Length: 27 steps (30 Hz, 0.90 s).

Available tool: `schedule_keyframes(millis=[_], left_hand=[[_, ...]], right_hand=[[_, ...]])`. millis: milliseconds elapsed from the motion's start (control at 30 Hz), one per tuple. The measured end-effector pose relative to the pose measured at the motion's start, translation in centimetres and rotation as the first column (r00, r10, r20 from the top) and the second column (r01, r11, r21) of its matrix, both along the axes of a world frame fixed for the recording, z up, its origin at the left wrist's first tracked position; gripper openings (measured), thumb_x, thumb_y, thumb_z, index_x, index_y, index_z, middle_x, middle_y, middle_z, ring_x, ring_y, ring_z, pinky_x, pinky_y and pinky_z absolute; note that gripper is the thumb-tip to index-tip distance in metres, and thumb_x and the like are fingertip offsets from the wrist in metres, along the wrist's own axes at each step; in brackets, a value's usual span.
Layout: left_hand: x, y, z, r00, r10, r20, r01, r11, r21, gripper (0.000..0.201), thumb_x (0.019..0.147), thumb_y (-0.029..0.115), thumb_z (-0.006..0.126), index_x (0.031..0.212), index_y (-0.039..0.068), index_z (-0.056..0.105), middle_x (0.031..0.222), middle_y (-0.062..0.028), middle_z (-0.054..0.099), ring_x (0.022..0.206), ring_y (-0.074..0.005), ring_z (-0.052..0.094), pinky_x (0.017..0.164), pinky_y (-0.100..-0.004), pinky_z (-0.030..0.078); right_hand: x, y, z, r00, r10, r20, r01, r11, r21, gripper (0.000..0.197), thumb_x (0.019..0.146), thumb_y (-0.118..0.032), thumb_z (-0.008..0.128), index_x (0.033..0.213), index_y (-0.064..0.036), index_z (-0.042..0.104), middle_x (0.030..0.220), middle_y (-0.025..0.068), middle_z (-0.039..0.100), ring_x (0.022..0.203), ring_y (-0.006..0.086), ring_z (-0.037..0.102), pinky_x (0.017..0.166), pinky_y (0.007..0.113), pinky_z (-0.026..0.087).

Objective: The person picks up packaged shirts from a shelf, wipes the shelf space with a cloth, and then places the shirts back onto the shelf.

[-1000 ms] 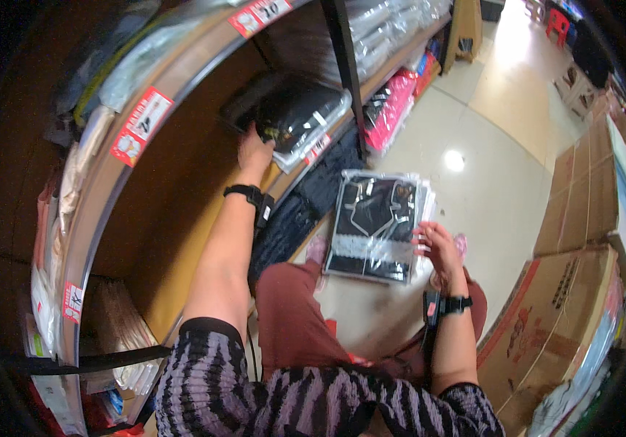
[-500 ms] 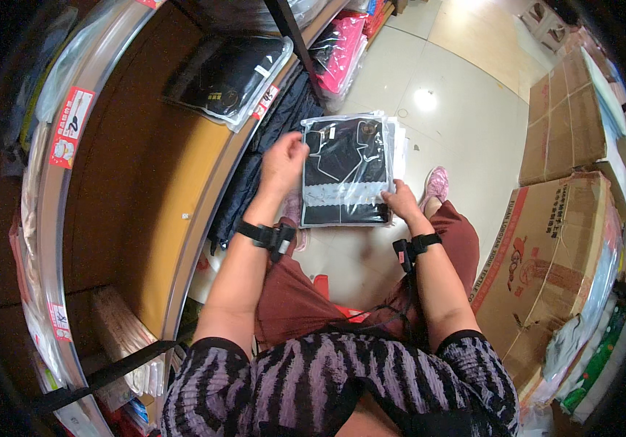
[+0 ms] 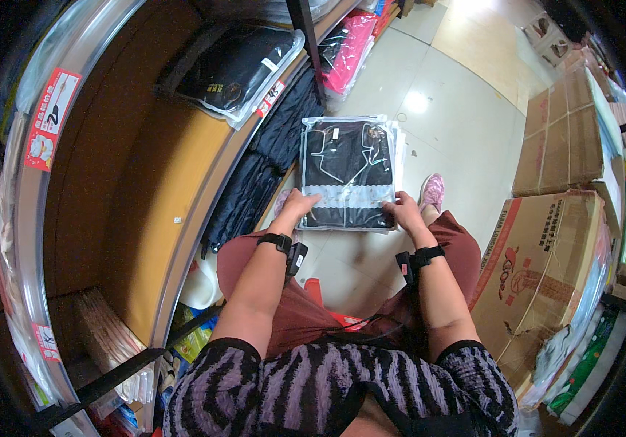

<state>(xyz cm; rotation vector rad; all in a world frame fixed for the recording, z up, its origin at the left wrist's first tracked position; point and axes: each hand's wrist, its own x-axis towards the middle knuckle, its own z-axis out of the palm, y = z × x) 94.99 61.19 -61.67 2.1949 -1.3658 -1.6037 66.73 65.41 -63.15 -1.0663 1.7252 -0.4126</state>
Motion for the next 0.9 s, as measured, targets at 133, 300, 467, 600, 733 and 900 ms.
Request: schedule_keyframes(millis=[133,300,467,600,733,900], left_hand=[[0.3,-0.1,2.8,0.704,0.499,-0.506,-0.335,0.861,0.383,0.046,0.071,0.016,0.065,0.108,-0.008,0.049,0.093,-0.0143,0.059,0.09,-0.0254,0.056,0.077,-0.0311,0.045],[0.4,-0.9,1.9,0.665,0.452,-0.595,-0.458,0.876,0.153,0.042,0.073,0.008,0.059,0.11,-0.005,0.043,0.105,-0.0134,0.053,0.098,-0.0188,0.051,0.079,-0.0278,0.043],[-1.8,-1.2,8.8,0.592,0.291,-0.752,-0.411,0.911,0.029,0.037,0.072,-0.001,0.053,0.108,0.001,0.047,0.095,-0.0083,0.058,0.08,-0.0167,0.058,0.074,-0.0273,0.047],[-1.7,-1.5,11.4,0.433,0.169,-0.885,-0.35,0.937,0.008,0.041,0.069,-0.005,0.052,0.109,0.001,0.046,0.094,-0.0079,0.057,0.081,-0.0151,0.058,0.074,-0.0265,0.047],[-0.8,-1.0,13.4,0.361,0.087,-0.928,-0.232,0.973,0.0,0.048,0.067,-0.004,0.056,0.114,0.001,0.044,0.098,-0.0074,0.057,0.084,-0.0147,0.057,0.078,-0.0272,0.045],[-0.3,-0.8,15.6,0.384,-0.004,-0.923,-0.048,0.999,-0.024,0.052,0.065,-0.001,0.059,0.115,0.0,0.045,0.101,-0.0051,0.057,0.088,-0.013,0.055,0.081,-0.024,0.042]], right_hand=[[0.6,-0.6,1.5,0.916,-0.285,0.284,0.288,0.957,0.034,0.047,0.07,-0.024,0.065,0.101,0.0046,0.045,0.085,0.0139,0.057,0.07,0.0187,0.056,0.059,0.029,0.046],[1.3,-1.2,3.3,0.806,-0.469,0.36,0.455,0.881,0.128,0.042,0.076,-0.027,0.062,0.101,0.0042,0.047,0.085,0.0084,0.057,0.07,0.0145,0.055,0.063,0.026,0.045],[0.6,-0.8,3.6,0.705,-0.394,0.589,0.314,0.919,0.24,0.044,0.081,-0.033,0.055,0.103,0.0056,0.051,0.094,0.01,0.057,0.079,0.0143,0.055,0.07,0.023,0.043],[0.7,-0.4,4.8,0.666,-0.344,0.662,0.224,0.939,0.262,0.051,0.082,-0.043,0.049,0.109,-0.0002,0.048,0.098,0.0082,0.056,0.085,0.0152,0.053,0.072,0.026,0.042],[0.1,-0.8,5.4,0.592,-0.37,0.716,0.26,0.929,0.264,0.059,0.081,-0.054,0.044,0.117,-0.0068,0.041,0.102,0.0069,0.053,0.086,0.0156,0.052,0.067,0.027,0.043],[-0.7,-1.4,6.1,0.194,-0.43,0.882,0.465,0.832,0.304,0.053,0.08,-0.045,0.054,0.114,-0.0059,0.045,0.107,0.0087,0.053,0.09,0.0199,0.054,0.076,0.034,0.047]])
